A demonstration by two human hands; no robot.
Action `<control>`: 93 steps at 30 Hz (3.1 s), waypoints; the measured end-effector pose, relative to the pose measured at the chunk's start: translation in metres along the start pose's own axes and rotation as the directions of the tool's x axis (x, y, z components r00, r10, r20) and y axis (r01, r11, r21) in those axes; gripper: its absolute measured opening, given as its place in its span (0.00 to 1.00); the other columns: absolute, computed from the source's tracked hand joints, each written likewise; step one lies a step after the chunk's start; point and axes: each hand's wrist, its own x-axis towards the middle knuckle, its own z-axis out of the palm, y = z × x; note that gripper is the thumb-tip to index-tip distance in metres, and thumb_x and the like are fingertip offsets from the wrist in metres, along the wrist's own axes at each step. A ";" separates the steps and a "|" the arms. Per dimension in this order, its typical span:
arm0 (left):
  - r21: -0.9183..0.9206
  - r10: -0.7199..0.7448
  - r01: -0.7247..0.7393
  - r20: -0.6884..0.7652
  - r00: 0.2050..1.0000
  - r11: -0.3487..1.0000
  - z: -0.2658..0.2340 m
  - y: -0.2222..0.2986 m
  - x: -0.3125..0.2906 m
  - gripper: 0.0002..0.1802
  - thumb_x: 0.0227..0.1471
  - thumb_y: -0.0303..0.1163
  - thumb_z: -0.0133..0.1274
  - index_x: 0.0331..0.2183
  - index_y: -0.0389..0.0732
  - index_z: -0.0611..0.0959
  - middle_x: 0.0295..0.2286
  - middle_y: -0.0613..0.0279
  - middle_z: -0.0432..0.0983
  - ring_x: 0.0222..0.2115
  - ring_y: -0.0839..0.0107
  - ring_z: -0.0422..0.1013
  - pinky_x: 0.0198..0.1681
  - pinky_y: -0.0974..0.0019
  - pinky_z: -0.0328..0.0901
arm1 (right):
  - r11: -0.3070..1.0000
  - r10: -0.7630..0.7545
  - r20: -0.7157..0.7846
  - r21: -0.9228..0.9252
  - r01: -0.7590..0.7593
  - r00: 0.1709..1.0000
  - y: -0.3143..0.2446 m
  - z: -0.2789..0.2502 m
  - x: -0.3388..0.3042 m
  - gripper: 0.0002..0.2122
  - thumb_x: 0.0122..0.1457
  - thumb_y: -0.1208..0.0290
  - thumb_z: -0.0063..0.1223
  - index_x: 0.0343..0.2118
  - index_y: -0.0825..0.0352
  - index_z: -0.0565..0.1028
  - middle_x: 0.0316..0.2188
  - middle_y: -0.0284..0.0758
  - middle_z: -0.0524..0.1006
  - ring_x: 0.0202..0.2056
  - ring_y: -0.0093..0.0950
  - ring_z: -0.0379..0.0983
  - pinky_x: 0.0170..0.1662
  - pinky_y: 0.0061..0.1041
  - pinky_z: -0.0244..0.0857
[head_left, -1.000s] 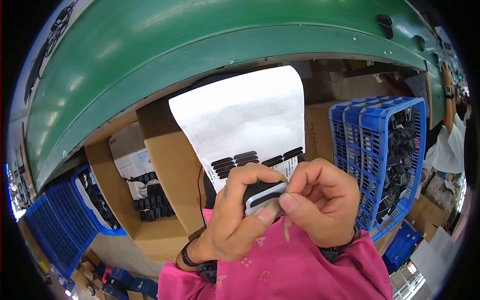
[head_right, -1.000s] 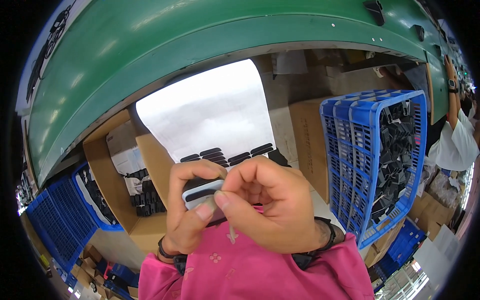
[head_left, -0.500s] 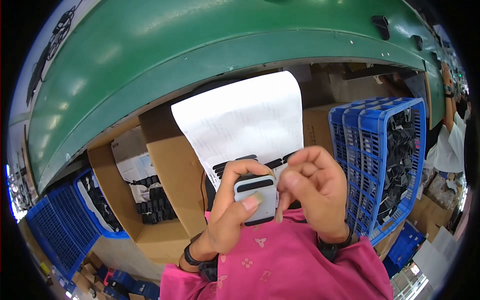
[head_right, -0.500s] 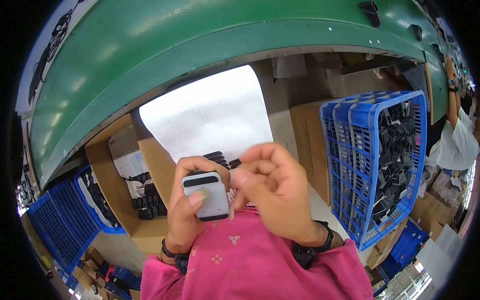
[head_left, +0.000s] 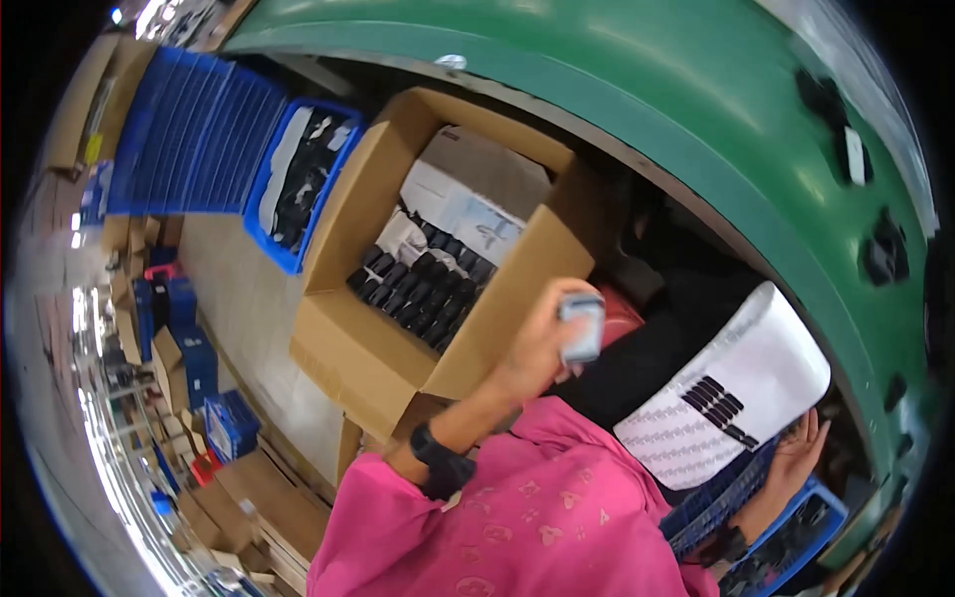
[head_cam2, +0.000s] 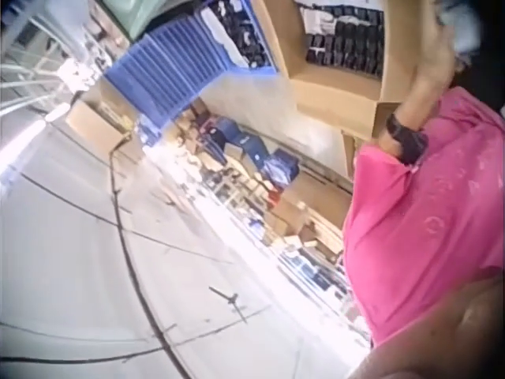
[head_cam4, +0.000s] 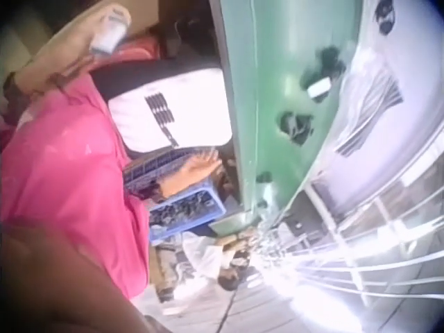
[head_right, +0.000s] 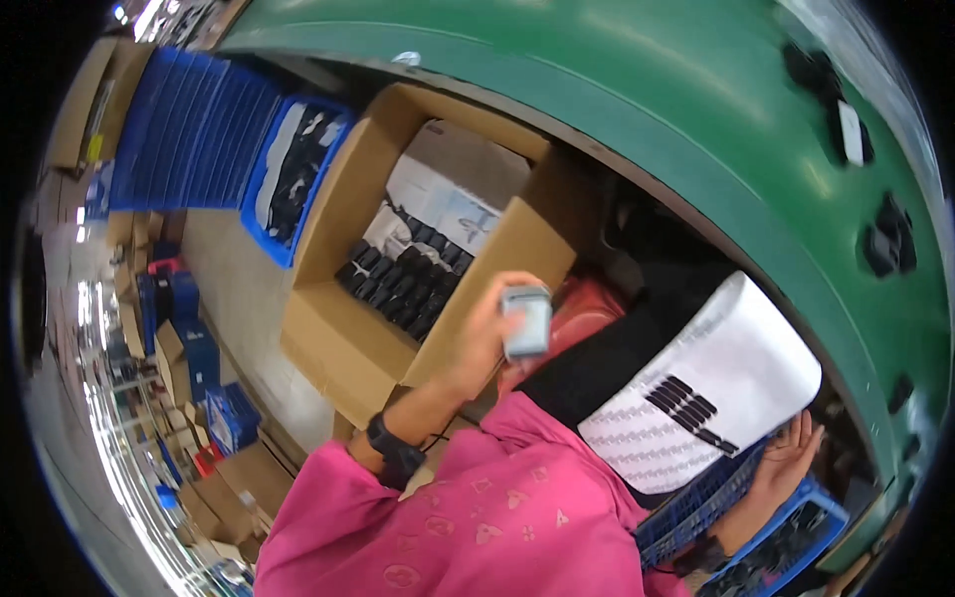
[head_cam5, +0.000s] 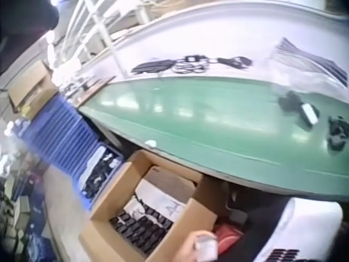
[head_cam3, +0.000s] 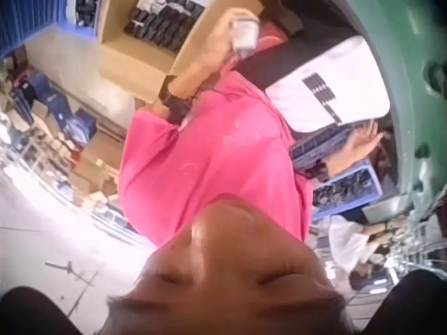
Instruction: The person peels a sticker from a sheet, applies it to the bottom of a mouse, and places the mouse into a cardboard box before retrieving another from a conveyor belt.
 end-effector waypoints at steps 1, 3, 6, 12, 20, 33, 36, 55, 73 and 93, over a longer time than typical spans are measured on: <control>-0.250 0.210 -0.213 -0.040 0.977 0.944 -0.035 -0.011 0.004 0.21 0.55 0.33 0.40 0.51 0.43 0.64 0.36 0.60 0.69 0.34 0.70 0.70 0.31 0.65 0.69 | 0.984 0.114 0.203 0.113 -0.139 0.973 -0.002 -0.021 0.032 0.21 0.61 0.56 0.49 0.43 0.73 0.71 0.38 0.40 0.76 0.39 0.26 0.73 0.39 0.21 0.68; -0.335 0.067 -0.111 -0.143 0.988 0.936 -0.115 -0.020 0.006 0.22 0.55 0.29 0.38 0.53 0.40 0.64 0.43 0.53 0.68 0.39 0.57 0.71 0.38 0.55 0.71 | 0.951 0.093 0.256 0.264 -0.162 0.962 -0.006 -0.029 0.070 0.22 0.61 0.54 0.48 0.39 0.75 0.72 0.41 0.43 0.76 0.47 0.33 0.69 0.54 0.33 0.61; -0.139 0.019 -0.098 -0.488 0.873 0.985 -0.215 -0.038 0.019 0.20 0.57 0.37 0.49 0.47 0.34 0.70 0.40 0.53 0.73 0.37 0.55 0.75 0.44 0.58 0.71 | 0.887 -0.073 0.616 0.400 -0.232 0.784 -0.019 -0.062 0.108 0.23 0.61 0.56 0.47 0.45 0.76 0.70 0.47 0.43 0.73 0.52 0.35 0.66 0.59 0.36 0.53; -0.171 -0.190 0.083 -0.856 0.481 0.982 -0.356 -0.089 0.068 0.29 0.47 0.46 0.60 0.32 0.24 0.75 0.27 0.49 0.77 0.26 0.62 0.77 0.29 0.65 0.75 | 0.987 -0.139 0.409 0.136 0.090 0.902 -0.042 -0.049 0.115 0.28 0.59 0.65 0.49 0.58 0.73 0.56 0.55 0.47 0.64 0.54 0.38 0.63 0.58 0.33 0.55; 0.262 0.135 0.569 -0.957 0.255 0.780 -0.445 -0.170 0.106 0.34 0.52 0.55 0.49 0.27 0.26 0.80 0.25 0.42 0.78 0.19 0.56 0.77 0.27 0.60 0.72 | 0.291 -0.494 0.345 -0.799 0.526 0.798 -0.017 0.023 0.048 0.29 0.62 0.63 0.43 0.61 0.70 0.50 0.54 0.46 0.63 0.53 0.35 0.63 0.57 0.31 0.56; 0.871 0.427 0.456 -0.487 0.761 0.181 -0.422 -0.145 0.102 0.16 0.52 0.41 0.50 0.39 0.43 0.79 0.35 0.42 0.71 0.34 0.43 0.71 0.38 0.50 0.68 | 0.472 -0.449 0.139 -0.802 0.366 0.883 -0.011 0.068 0.020 0.28 0.60 0.68 0.44 0.62 0.65 0.49 0.48 0.42 0.68 0.47 0.34 0.68 0.53 0.30 0.61; 0.887 0.489 0.385 -0.462 0.740 0.254 -0.436 -0.167 0.107 0.16 0.51 0.38 0.51 0.40 0.40 0.80 0.34 0.40 0.71 0.36 0.45 0.70 0.39 0.50 0.66 | 0.557 -0.438 0.135 -0.736 0.386 0.889 -0.012 0.063 0.028 0.28 0.60 0.68 0.44 0.62 0.65 0.49 0.48 0.42 0.68 0.46 0.34 0.68 0.53 0.30 0.61; 0.816 0.742 -0.526 0.196 0.642 0.240 -0.079 0.001 0.096 0.04 0.49 0.24 0.50 0.27 0.34 0.77 0.25 0.51 0.71 0.25 0.57 0.68 0.30 0.61 0.63 | -0.315 -0.452 0.315 -0.932 0.181 0.834 -0.114 0.320 0.097 0.31 0.49 0.42 0.54 0.29 0.76 0.76 0.27 0.50 0.77 0.31 0.45 0.76 0.38 0.41 0.68; -0.095 0.475 -0.469 0.051 0.879 0.878 0.121 0.040 0.062 0.34 0.47 0.30 0.54 0.55 0.36 0.62 0.31 0.64 0.70 0.33 0.75 0.69 0.38 0.72 0.65 | -0.089 -0.342 0.839 -0.477 0.874 0.423 -0.024 0.231 -0.101 0.24 0.42 0.67 0.66 0.42 0.71 0.71 0.26 0.37 0.73 0.24 0.34 0.71 0.26 0.29 0.66; 0.045 0.157 -0.203 0.482 0.862 0.978 0.141 -0.008 0.029 0.26 0.47 0.23 0.52 0.45 0.46 0.59 0.41 0.46 0.71 0.23 0.73 0.69 0.20 0.76 0.64 | -0.159 -0.578 0.556 -0.795 0.586 0.597 0.047 0.115 -0.138 0.17 0.40 0.73 0.67 0.37 0.65 0.76 0.36 0.37 0.69 0.37 0.36 0.65 0.40 0.34 0.60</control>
